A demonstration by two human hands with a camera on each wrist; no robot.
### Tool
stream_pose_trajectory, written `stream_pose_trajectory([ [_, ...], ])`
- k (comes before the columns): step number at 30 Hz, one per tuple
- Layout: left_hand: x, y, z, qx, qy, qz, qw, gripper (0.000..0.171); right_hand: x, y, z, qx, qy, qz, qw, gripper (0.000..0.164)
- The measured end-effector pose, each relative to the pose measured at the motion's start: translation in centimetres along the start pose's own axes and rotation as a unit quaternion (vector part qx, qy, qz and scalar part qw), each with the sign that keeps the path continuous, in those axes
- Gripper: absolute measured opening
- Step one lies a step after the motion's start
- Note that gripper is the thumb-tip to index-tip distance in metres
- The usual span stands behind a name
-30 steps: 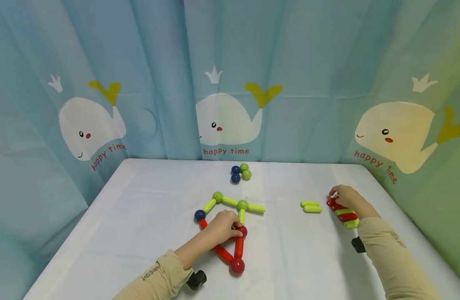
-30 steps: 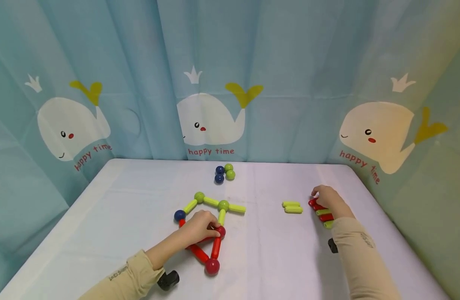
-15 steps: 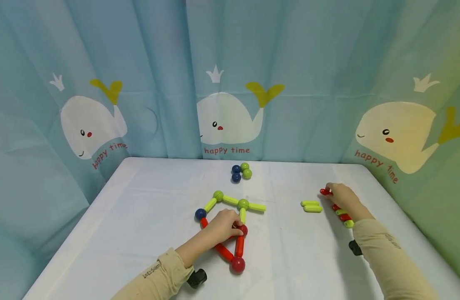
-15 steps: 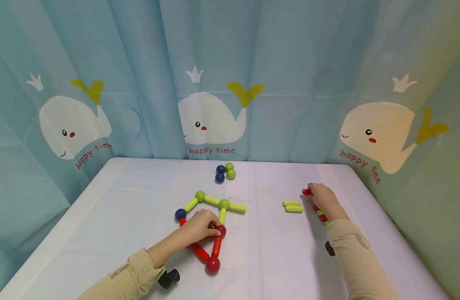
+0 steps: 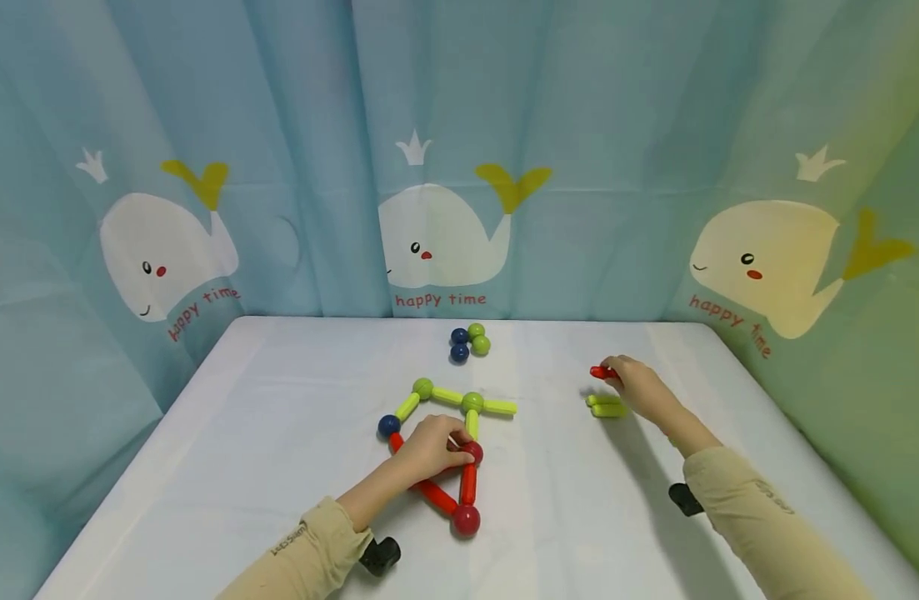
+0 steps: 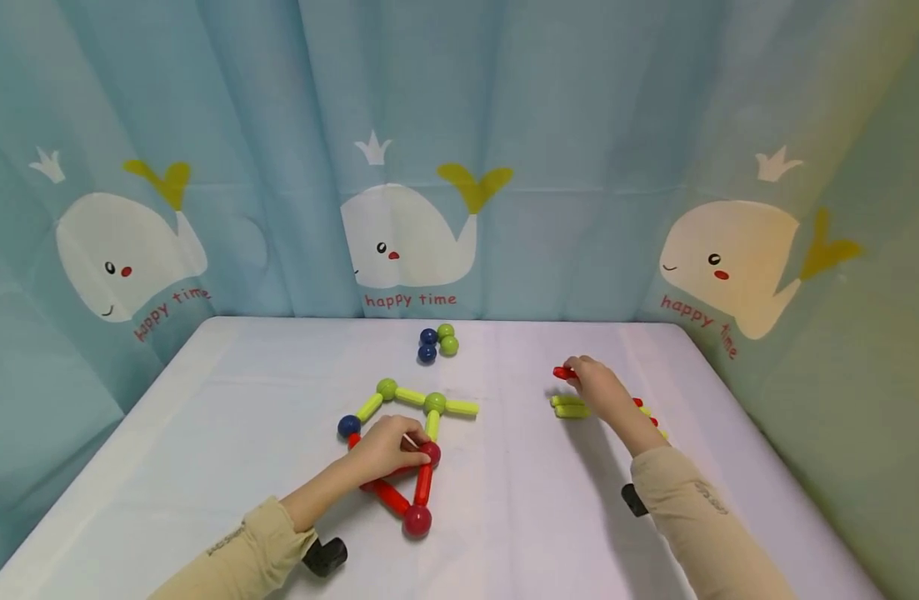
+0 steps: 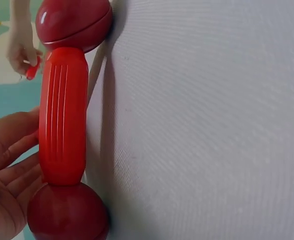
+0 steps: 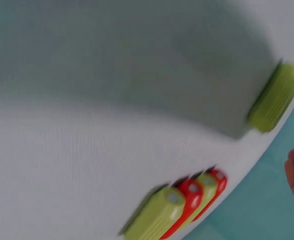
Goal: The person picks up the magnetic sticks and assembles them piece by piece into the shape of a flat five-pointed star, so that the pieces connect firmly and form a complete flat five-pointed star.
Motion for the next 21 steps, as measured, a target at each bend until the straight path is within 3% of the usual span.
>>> stream_pose_trajectory([
  [8,0.0,0.1,0.5,0.044,-0.014,-0.011,0.9989,0.020,-0.1,-1.4,3.6,-0.050,0.039,0.010,0.998,0.022],
  [13,0.0,0.2,0.5,0.036,-0.014,-0.020,0.9990,0.023,-0.4,-2.1,5.4,-0.086,0.080,0.013,0.993,0.020],
  [21,-0.2,0.4,0.4,0.039,-0.024,-0.017,0.9988,0.024,-0.7,-2.9,8.1,-0.150,0.090,0.028,0.984,0.014],
])
Point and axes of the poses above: each hand's wrist, its own x-axis away from the middle knuckle, its own y-axis out of the back of the hand, z = x × y, the point moved 6 cm from there along -x, towards the middle knuckle, and after that the axes turned 8 degrees about y, right-handed, at the moved point
